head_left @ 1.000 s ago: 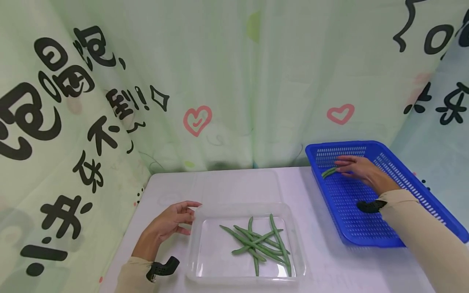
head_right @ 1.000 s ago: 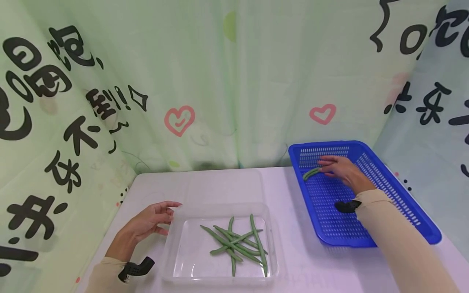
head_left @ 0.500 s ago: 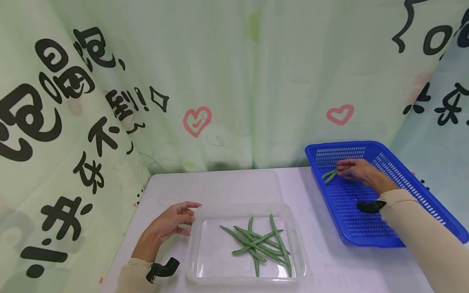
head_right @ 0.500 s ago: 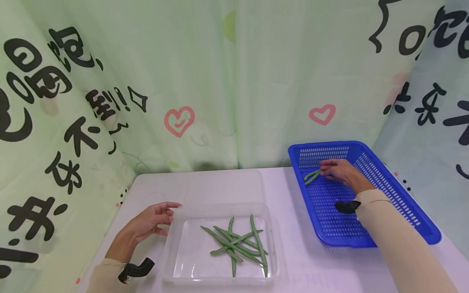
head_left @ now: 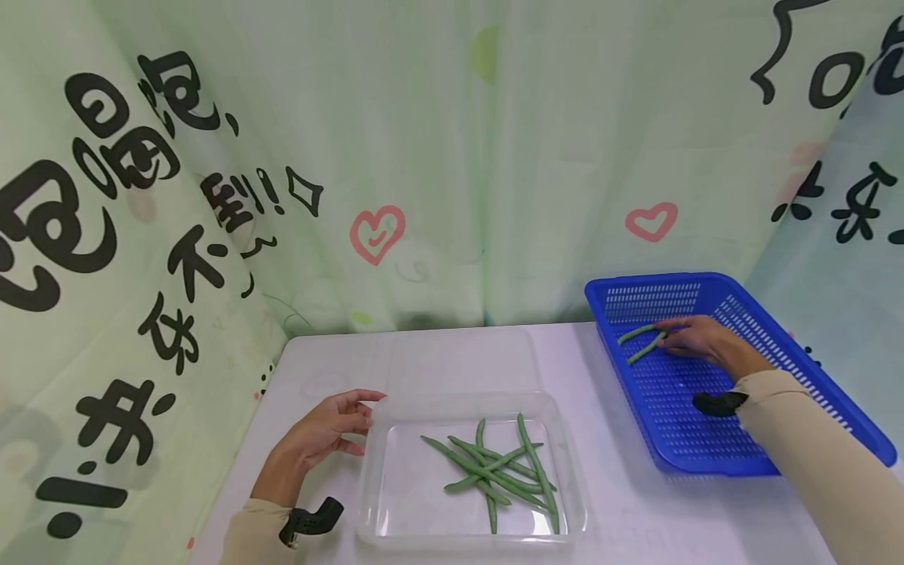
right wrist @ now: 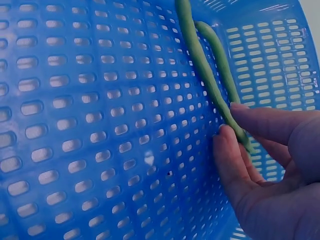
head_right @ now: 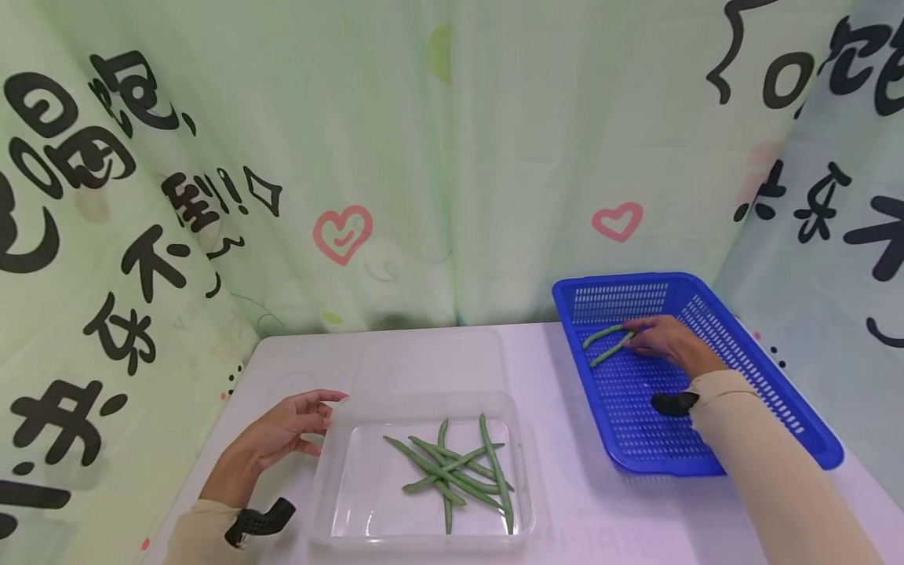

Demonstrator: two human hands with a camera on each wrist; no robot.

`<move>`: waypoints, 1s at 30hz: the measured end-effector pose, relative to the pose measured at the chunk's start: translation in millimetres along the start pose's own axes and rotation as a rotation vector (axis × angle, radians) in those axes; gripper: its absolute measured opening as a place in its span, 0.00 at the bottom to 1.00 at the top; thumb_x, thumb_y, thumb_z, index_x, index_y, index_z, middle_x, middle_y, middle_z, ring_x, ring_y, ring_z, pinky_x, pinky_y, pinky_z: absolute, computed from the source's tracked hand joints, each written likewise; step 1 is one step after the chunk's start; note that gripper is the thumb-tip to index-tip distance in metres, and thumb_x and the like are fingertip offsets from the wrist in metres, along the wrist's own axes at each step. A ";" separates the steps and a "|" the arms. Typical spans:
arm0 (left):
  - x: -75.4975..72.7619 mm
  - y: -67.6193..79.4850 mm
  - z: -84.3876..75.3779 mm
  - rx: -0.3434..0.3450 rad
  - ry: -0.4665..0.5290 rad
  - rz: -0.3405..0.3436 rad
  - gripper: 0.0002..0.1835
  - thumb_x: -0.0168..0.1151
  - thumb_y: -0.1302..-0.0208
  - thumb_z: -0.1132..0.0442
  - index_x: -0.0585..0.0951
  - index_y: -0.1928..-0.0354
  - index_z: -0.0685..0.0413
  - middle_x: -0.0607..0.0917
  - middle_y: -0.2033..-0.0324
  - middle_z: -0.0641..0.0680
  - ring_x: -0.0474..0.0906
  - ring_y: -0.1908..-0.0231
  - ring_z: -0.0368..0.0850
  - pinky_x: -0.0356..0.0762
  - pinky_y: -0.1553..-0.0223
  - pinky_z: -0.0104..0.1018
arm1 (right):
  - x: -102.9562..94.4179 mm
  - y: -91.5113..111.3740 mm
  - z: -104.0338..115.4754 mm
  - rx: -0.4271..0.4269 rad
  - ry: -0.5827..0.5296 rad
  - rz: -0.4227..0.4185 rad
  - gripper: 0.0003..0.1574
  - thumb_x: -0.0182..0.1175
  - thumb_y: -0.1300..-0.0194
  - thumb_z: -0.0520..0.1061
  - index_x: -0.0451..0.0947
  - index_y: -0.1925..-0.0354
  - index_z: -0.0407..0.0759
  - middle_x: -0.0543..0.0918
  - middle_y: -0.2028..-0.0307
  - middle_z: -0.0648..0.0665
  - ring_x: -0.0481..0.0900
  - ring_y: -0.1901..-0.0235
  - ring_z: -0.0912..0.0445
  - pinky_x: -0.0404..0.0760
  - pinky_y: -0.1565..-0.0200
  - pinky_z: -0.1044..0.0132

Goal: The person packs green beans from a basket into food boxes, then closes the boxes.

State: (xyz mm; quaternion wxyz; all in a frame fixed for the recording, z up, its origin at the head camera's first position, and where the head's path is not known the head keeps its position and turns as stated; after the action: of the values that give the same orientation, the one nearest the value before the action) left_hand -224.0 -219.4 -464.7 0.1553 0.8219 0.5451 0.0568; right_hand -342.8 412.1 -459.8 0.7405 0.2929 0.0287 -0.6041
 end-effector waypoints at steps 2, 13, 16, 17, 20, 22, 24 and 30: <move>-0.1 0.0 0.2 0.000 0.000 0.000 0.26 0.57 0.29 0.70 0.69 0.30 0.64 0.73 0.62 0.51 0.76 0.60 0.49 0.85 0.67 0.38 | -0.5 1.2 0.6 -0.003 0.019 0.005 0.41 0.59 0.29 0.35 0.53 0.27 0.21 0.80 0.50 0.43 0.83 0.60 0.65 0.83 0.46 0.60; 0.1 -0.8 -0.8 -0.002 -0.002 -0.006 0.26 0.58 0.30 0.70 0.69 0.30 0.64 0.74 0.61 0.51 0.76 0.59 0.50 0.85 0.68 0.38 | -8.4 15.2 9.8 -0.101 -0.086 -0.055 0.38 0.56 0.25 0.38 0.54 0.26 0.24 0.82 0.54 0.60 0.82 0.58 0.71 0.82 0.45 0.65; 0.4 -0.5 -1.6 -0.003 -0.006 -0.007 0.27 0.58 0.29 0.70 0.69 0.30 0.64 0.74 0.61 0.52 0.77 0.59 0.51 0.86 0.68 0.38 | -9.5 18.5 10.7 -0.122 -0.139 -0.105 0.35 0.59 0.26 0.41 0.62 0.28 0.27 0.80 0.62 0.70 0.82 0.59 0.73 0.83 0.47 0.67; 0.3 -0.5 -1.7 -0.003 -0.007 -0.008 0.27 0.58 0.29 0.70 0.69 0.30 0.64 0.74 0.61 0.52 0.77 0.59 0.51 0.86 0.68 0.38 | -9.6 19.1 10.6 -0.131 -0.138 -0.130 0.33 0.60 0.26 0.42 0.66 0.29 0.30 0.79 0.63 0.70 0.82 0.60 0.73 0.83 0.48 0.67; 0.4 -0.4 -1.6 -0.004 -0.010 -0.009 0.26 0.57 0.29 0.70 0.69 0.30 0.64 0.74 0.61 0.52 0.77 0.59 0.51 0.85 0.68 0.38 | -10.0 20.6 10.1 -0.158 -0.137 -0.205 0.22 0.61 0.27 0.42 0.76 0.38 0.37 0.80 0.64 0.67 0.81 0.61 0.72 0.84 0.51 0.68; 0.6 -0.4 -1.4 -0.006 -0.009 -0.010 0.26 0.57 0.29 0.70 0.69 0.31 0.64 0.74 0.62 0.52 0.77 0.59 0.51 0.85 0.68 0.37 | -10.0 21.1 10.4 -0.176 -0.130 -0.235 0.17 0.60 0.27 0.40 0.77 0.43 0.38 0.80 0.64 0.63 0.82 0.62 0.71 0.85 0.51 0.67; 0.8 -0.2 -1.4 -0.007 -0.007 -0.009 0.26 0.57 0.29 0.70 0.70 0.31 0.64 0.74 0.62 0.51 0.77 0.59 0.51 0.85 0.68 0.37 | -8.9 21.8 12.6 -0.194 -0.109 -0.249 0.18 0.58 0.26 0.38 0.73 0.41 0.33 0.79 0.63 0.60 0.82 0.62 0.69 0.85 0.51 0.65; 0.3 0.6 -1.4 -0.003 0.003 0.000 0.27 0.58 0.30 0.70 0.69 0.30 0.64 0.74 0.62 0.51 0.77 0.60 0.49 0.85 0.68 0.37 | -2.0 26.8 25.4 -0.235 -0.104 -0.213 0.21 0.57 0.25 0.38 0.66 0.41 0.26 0.79 0.62 0.58 0.83 0.61 0.67 0.86 0.54 0.64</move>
State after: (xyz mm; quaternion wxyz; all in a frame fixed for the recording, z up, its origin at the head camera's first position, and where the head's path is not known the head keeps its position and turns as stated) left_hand -223.8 -219.1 -463.2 0.1556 0.8215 0.5454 0.0588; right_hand -326.8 404.6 -427.3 0.7020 0.1679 0.0916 -0.6860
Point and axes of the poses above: each hand's wrist, its own y-axis away from the middle knuckle, its own x-axis out of the palm, z = x × y, the point moved 3 cm from there along -y, towards the middle knuckle
